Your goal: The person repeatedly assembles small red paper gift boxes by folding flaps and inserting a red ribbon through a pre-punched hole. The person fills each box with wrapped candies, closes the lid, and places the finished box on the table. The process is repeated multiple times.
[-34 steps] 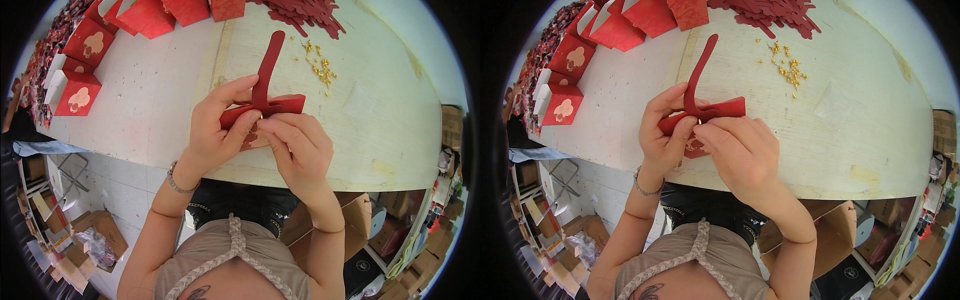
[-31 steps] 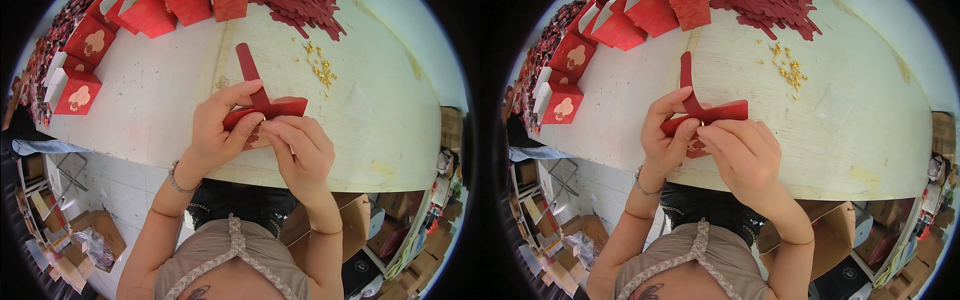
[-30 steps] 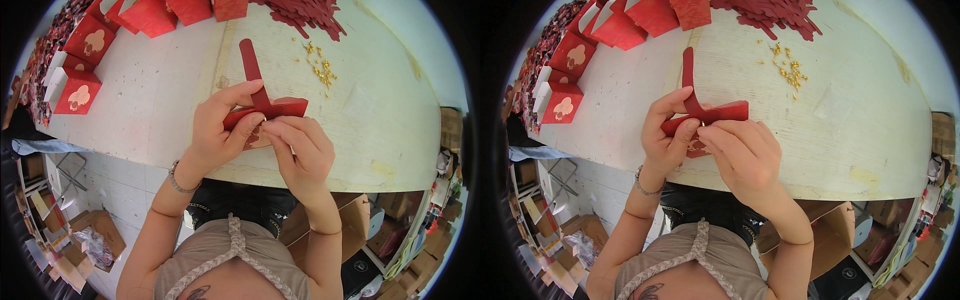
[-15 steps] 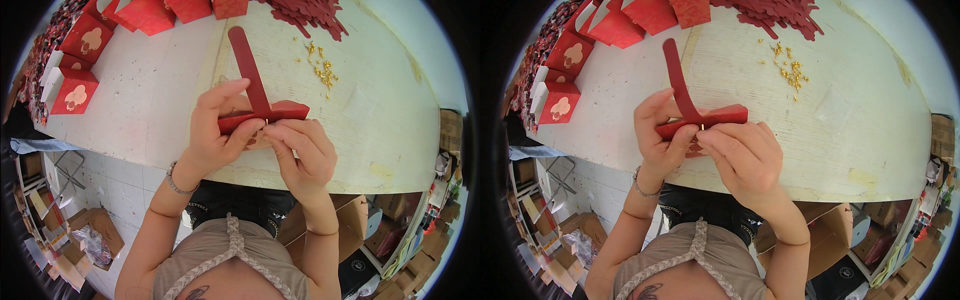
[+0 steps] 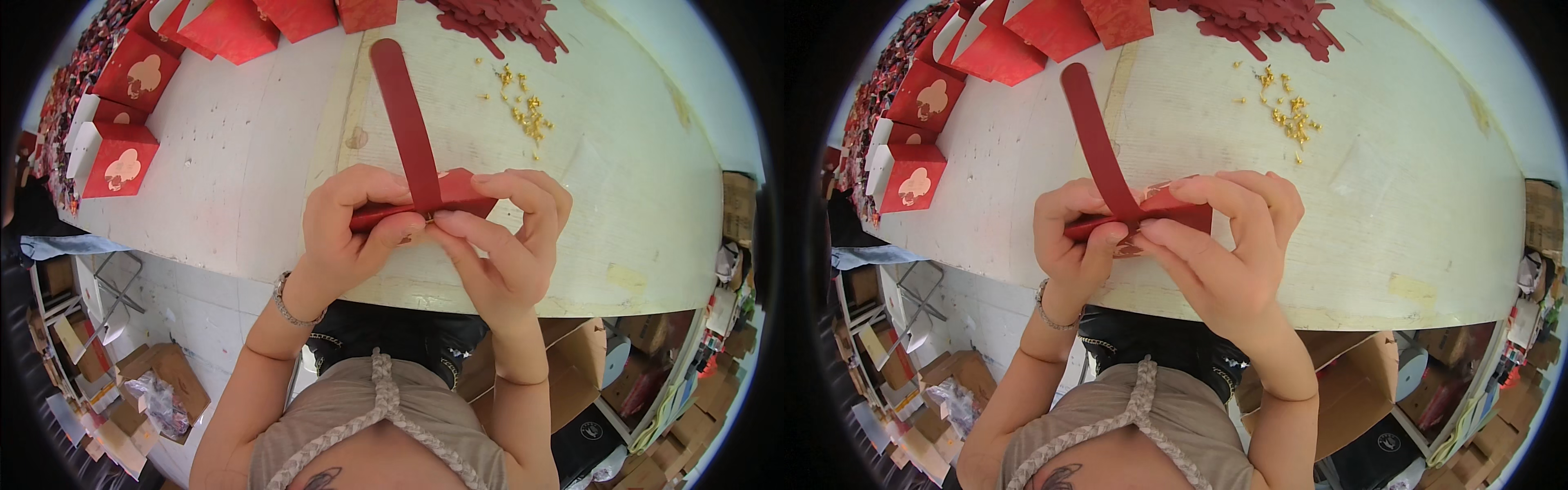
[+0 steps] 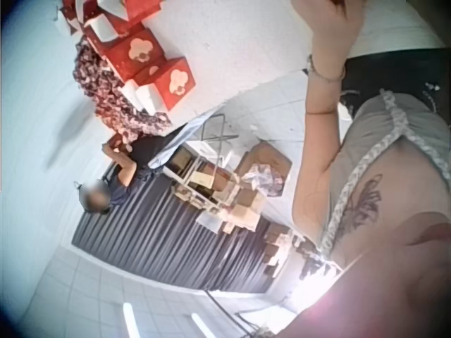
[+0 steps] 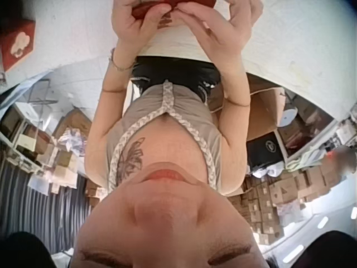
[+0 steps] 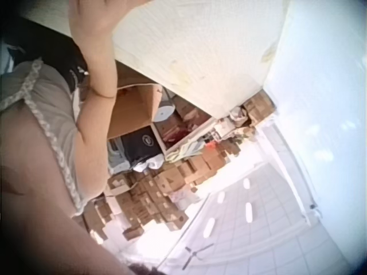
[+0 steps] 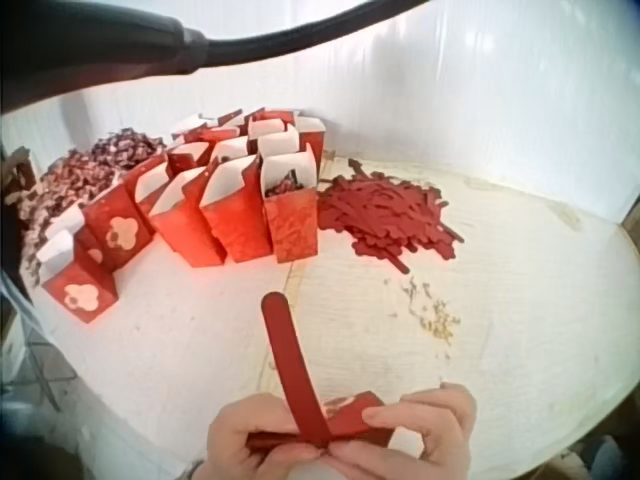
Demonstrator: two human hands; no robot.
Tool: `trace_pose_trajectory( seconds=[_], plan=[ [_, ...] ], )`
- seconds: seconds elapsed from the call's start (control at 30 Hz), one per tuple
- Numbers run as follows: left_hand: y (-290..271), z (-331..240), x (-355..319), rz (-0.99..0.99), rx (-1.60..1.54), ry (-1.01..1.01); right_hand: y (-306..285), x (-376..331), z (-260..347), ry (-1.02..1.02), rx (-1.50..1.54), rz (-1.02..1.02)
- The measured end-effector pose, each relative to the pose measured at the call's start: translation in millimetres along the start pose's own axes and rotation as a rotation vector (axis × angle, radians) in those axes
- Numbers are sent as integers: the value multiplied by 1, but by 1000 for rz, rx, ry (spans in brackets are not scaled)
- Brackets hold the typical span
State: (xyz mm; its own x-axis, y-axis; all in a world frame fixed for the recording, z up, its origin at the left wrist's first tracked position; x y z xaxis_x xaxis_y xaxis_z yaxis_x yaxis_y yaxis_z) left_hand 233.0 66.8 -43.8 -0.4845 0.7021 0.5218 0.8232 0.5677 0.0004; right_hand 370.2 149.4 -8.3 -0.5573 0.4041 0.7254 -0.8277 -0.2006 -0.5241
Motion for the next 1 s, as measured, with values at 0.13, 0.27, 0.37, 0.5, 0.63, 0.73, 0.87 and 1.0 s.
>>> trace_pose_trajectory(
  seconds=[0.13,0.27,0.37,0.5,0.63,0.73,0.87,1.0],
  plan=[
    [-6,-1,5,98,174,66,6,3,0,-34,-6,-17],
    [-8,0,2,101,213,131,5,2,7,43,38,28],
    [-7,-1,1,98,190,129,1,1,10,108,67,82],
    [-8,1,1,160,87,108,-2,-3,14,144,70,87],
    [-11,1,-5,148,42,-1,-4,-3,4,170,158,142],
    [-9,-5,-3,145,-20,-58,-2,-1,-5,156,239,134],
    [-22,-38,13,83,303,-102,4,-1,-13,88,353,61],
    [-28,-48,56,226,733,510,7,-1,-12,63,343,17]
  ],
)
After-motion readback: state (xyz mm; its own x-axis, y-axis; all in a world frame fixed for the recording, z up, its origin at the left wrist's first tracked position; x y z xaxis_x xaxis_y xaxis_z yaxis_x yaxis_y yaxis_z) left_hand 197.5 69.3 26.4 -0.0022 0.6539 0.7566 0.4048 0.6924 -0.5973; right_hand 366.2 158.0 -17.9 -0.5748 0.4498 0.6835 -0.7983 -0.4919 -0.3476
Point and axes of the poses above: each hand's wrist, its own x-axis towards the middle knuckle, its own y-axis out of the palm, z = x × y, the point moved 1 cm from there along x, towards the middle knuckle, and after that the axes turned 5 degrees about -y, right-handed, at the moved point
